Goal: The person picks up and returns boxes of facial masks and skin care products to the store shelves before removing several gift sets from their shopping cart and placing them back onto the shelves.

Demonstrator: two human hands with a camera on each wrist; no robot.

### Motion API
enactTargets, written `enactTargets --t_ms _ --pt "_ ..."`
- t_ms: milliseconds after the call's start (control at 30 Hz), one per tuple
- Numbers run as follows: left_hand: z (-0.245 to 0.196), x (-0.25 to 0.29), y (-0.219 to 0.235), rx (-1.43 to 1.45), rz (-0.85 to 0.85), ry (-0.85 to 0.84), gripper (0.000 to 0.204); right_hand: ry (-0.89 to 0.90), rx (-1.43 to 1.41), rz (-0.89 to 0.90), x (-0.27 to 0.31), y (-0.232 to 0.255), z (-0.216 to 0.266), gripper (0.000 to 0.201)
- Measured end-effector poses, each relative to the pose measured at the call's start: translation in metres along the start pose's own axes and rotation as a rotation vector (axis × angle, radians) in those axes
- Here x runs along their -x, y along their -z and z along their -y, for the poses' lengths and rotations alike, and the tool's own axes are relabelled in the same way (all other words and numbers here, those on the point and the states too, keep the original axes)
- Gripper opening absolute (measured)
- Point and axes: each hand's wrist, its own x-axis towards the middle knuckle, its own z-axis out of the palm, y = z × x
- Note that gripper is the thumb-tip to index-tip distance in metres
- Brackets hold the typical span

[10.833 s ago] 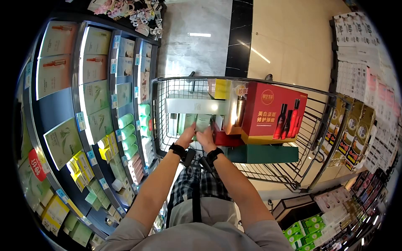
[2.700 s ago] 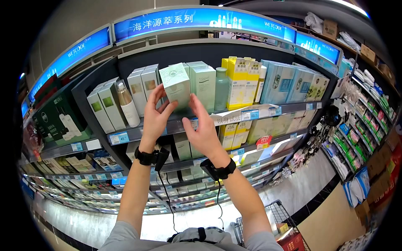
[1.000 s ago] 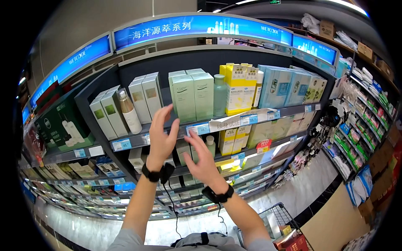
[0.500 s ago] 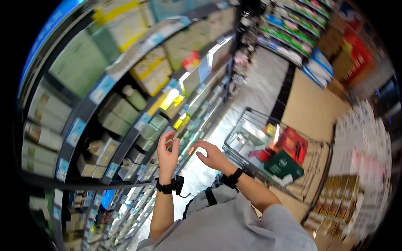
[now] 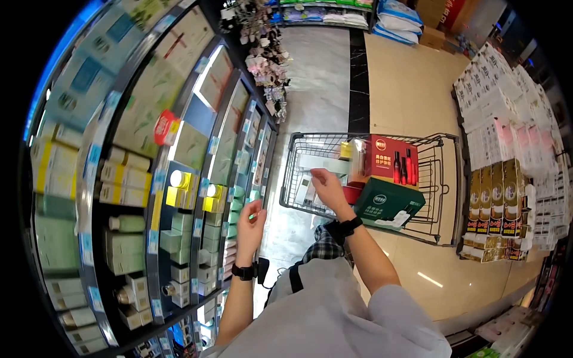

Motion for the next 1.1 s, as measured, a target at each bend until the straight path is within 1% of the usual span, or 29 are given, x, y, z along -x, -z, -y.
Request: enactTargets --t_ms 67,100,133,167,200,233,267,333,367,400,467,500,533,567,600,633,667,700,733,767,800,867,900,933,967,1000,1033,1067,1100 --pt "0.014 -0.019 -0.031 0.014 0.098 0.117 0.029 -0.055 -0.040 -0.015 -0.007 0.009 -0.028 0.028" --pt "0.022 -0.029 -0.049 0.069 0.144 0.102 0.029 -0.083 -0.037 -0.032 -0.012 0.009 -0.056 0.029" --pt "0.030 -0.037 -0.068 0.031 0.180 0.135 0.028 -0.112 -0.033 -0.048 -0.015 0.010 -0.072 0.029" --pt "0.040 -0.046 -0.084 -0.013 0.238 0.152 0.027 -0.170 0.042 -0.022 -0.016 0.012 -0.089 0.033" --pt "0.057 -0.053 -0.101 -0.056 0.297 0.169 0.026 -0.232 0.016 -0.014 -0.015 0.011 -0.101 0.036" --pt "0.088 -0.060 -0.117 -0.027 0.378 0.191 0.026 -0.241 0.070 -0.005 -0.014 0.006 -0.121 0.037" --pt "0.105 -0.066 -0.133 0.061 0.430 0.356 0.027 -0.249 0.126 0.007 -0.015 0.003 -0.139 0.038" --pt "0.116 -0.081 -0.161 0.125 0.446 0.610 0.028 -0.335 0.156 0.061 -0.020 0.001 -0.153 0.044" --pt "0.121 -0.088 -0.172 0.057 0.455 0.650 0.029 -0.362 0.136 0.037 -0.020 -0.006 -0.178 0.048" --pt "0.131 -0.092 -0.183 0.097 0.426 0.716 0.031 -0.382 0.146 0.017 -0.021 -0.014 -0.215 0.051" --pt "0.172 -0.092 -0.203 0.111 0.337 0.679 0.031 -0.381 0.324 0.014 -0.026 -0.020 -0.259 0.052" --pt "0.175 -0.096 -0.208 0.099 0.333 0.735 0.032 -0.543 0.348 0.037 -0.034 -0.021 -0.252 0.051" --pt "0.189 -0.100 -0.215 0.043 0.326 0.705 0.033 -0.609 0.377 0.081 -0.035 -0.024 -0.284 0.048" --pt "0.202 -0.101 -0.222 0.008 0.323 0.793 0.035 -0.566 0.286 0.150 -0.041 -0.026 -0.318 0.050" --pt "0.203 -0.108 -0.229 -0.029 0.320 0.881 0.036 -0.523 0.192 0.215 -0.041 -0.028 -0.353 0.051" --pt "0.220 -0.109 -0.236 0.001 0.308 0.945 0.039 -0.741 0.158 0.009 -0.049 -0.024 -0.320 0.052" --pt "0.233 -0.110 -0.235 -0.176 0.520 0.750 0.041 -0.843 0.024 0.059 -0.069 -0.006 -0.284 0.042" --pt "0.234 -0.113 -0.246 -0.056 0.390 0.946 0.043 -0.913 0.066 -0.035 -0.063 -0.016 -0.317 0.045" --pt "0.240 -0.116 -0.259 0.064 0.249 1.129 0.044 -0.975 0.113 -0.132 -0.065 -0.022 -0.331 0.048" --pt "0.245 -0.119 -0.264 0.060 0.282 1.097 0.049 -0.935 0.044 -0.072 -0.063 -0.016 -0.344 0.054" --pt "0.267 -0.112 -0.268 -0.134 0.437 0.892 0.042 -0.968 0.129 -0.082 -0.065 -0.018 -0.347 0.054" --pt "0.273 -0.125 -0.282 -0.022 0.436 1.069 0.048 -1.032 -0.056 -0.135 -0.072 -0.015 -0.343 0.053" --pt "0.284 -0.125 -0.283 -0.102 0.469 0.945 0.054 -0.959 -0.216 -0.113 -0.071 -0.016 -0.353 0.047" --pt "0.292 -0.121 -0.290 0.037 0.442 0.960 0.060 -0.879 -0.375 -0.093 -0.069 -0.017 -0.361 0.041" --pt "0.300 -0.121 -0.291 0.063 0.473 0.976 0.061 -0.804 -0.147 -0.089 -0.061 -0.017 -0.364 0.028" --pt "0.312 -0.117 -0.290 0.090 0.498 0.990 0.062 -0.815 -0.145 -0.082 -0.062 -0.016 -0.360 0.028" --pt "0.295 -0.123 -0.290 0.120 0.432 1.037 0.060 -0.949 -0.204 -0.135 -0.066 -0.016 -0.356 0.025" --pt "0.279 -0.129 -0.287 0.121 0.423 1.040 0.060 -1.078 -0.264 -0.189 -0.071 -0.017 -0.350 0.022" --pt "0.268 -0.134 -0.282 0.023 0.496 1.037 0.057 -1.037 -0.230 -0.148 -0.080 -0.010 -0.320 0.023"
